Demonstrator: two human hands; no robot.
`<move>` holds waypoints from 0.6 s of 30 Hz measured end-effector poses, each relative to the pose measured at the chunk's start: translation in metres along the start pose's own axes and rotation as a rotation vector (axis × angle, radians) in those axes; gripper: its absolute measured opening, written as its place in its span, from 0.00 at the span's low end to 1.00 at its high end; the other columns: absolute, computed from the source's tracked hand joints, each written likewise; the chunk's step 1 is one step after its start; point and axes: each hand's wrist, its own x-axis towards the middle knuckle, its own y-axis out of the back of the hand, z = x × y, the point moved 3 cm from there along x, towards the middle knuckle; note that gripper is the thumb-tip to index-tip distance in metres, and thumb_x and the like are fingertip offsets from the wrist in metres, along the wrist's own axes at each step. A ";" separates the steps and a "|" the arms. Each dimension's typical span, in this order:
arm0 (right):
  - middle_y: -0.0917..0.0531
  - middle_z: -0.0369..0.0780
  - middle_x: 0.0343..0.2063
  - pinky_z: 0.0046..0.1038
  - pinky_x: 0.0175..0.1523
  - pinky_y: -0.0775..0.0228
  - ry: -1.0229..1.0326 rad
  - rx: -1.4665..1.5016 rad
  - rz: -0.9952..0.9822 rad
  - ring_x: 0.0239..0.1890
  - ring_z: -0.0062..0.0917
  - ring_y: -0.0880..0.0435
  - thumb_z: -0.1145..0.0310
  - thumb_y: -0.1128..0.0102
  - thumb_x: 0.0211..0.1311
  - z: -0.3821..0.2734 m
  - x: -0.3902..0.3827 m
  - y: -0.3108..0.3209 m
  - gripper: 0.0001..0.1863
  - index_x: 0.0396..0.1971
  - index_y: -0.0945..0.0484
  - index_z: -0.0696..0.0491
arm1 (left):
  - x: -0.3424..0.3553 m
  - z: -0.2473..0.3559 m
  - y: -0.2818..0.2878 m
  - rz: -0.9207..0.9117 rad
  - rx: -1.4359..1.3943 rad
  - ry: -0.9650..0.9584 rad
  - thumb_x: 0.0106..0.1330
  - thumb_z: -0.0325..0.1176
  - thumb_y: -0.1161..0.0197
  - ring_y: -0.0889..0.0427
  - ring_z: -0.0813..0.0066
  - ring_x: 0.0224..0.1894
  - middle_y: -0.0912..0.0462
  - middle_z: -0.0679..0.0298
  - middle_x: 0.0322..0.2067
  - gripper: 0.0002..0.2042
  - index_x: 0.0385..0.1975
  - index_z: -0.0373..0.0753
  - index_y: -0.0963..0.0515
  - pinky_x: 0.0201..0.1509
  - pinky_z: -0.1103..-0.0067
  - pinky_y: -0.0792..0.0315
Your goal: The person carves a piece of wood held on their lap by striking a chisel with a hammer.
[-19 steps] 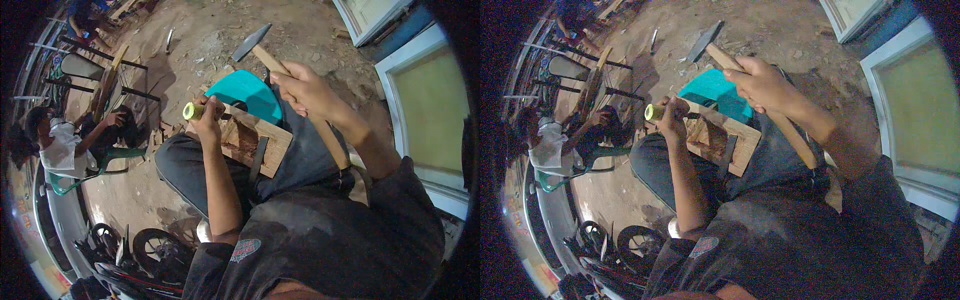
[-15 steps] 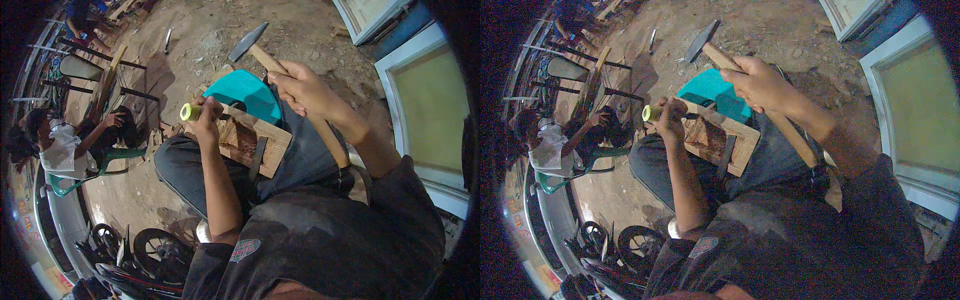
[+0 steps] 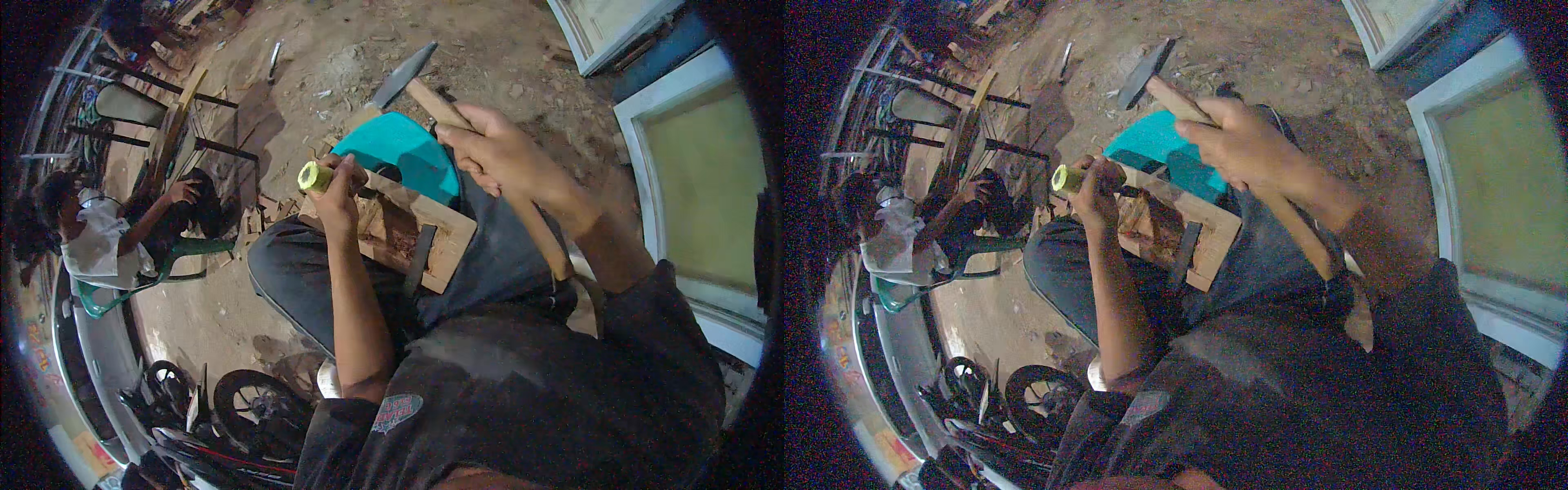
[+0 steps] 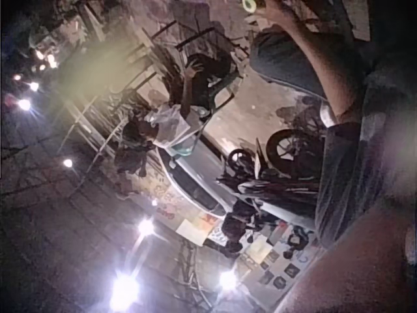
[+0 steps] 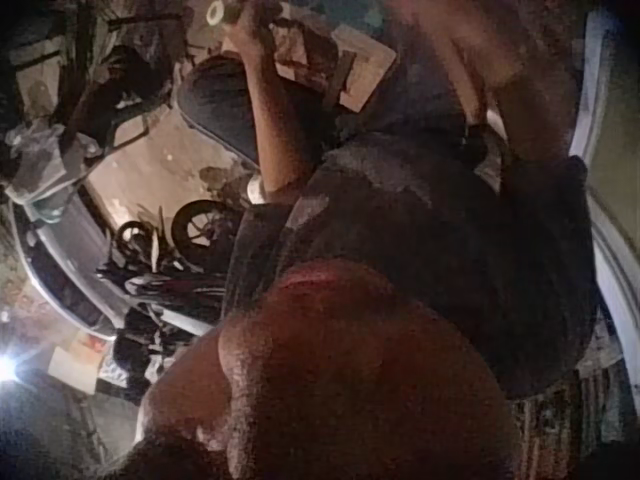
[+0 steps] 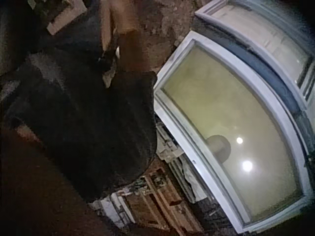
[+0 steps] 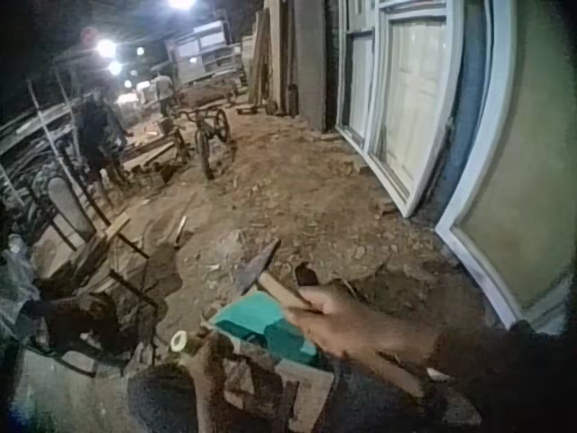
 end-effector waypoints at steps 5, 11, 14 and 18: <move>0.32 0.31 0.14 0.18 0.11 0.42 0.003 0.052 -0.115 0.08 0.12 0.36 0.61 0.49 0.66 -0.019 0.007 -0.005 0.12 0.36 0.30 0.55 | 0.005 -0.001 -0.003 -0.003 -0.005 0.061 0.58 0.26 0.40 0.36 0.83 0.15 0.33 0.69 0.13 0.10 0.17 0.37 0.32 0.19 0.83 0.47; 0.34 0.35 0.18 0.15 0.14 0.39 0.437 -0.041 0.042 0.11 0.14 0.34 0.59 0.63 0.72 -0.146 -0.006 0.008 0.20 0.46 0.31 0.61 | -0.001 0.010 0.002 0.004 0.127 0.071 0.56 0.28 0.37 0.33 0.84 0.17 0.32 0.72 0.15 0.09 0.17 0.38 0.30 0.21 0.83 0.41; 0.36 0.36 0.17 0.16 0.14 0.38 0.731 0.067 0.038 0.09 0.17 0.35 0.57 0.69 0.74 -0.187 -0.030 -0.008 0.20 0.43 0.33 0.59 | 0.010 0.003 -0.003 -0.143 0.163 0.030 0.56 0.27 0.37 0.28 0.81 0.20 0.26 0.69 0.20 0.05 0.26 0.37 0.27 0.24 0.83 0.34; 0.33 0.37 0.18 0.20 0.14 0.38 0.653 -0.152 -0.033 0.09 0.21 0.35 0.57 0.69 0.74 -0.114 -0.019 -0.034 0.19 0.46 0.34 0.57 | 0.013 -0.001 -0.011 -0.151 0.247 -0.027 0.55 0.30 0.37 0.32 0.84 0.18 0.29 0.72 0.15 0.08 0.19 0.37 0.29 0.22 0.81 0.37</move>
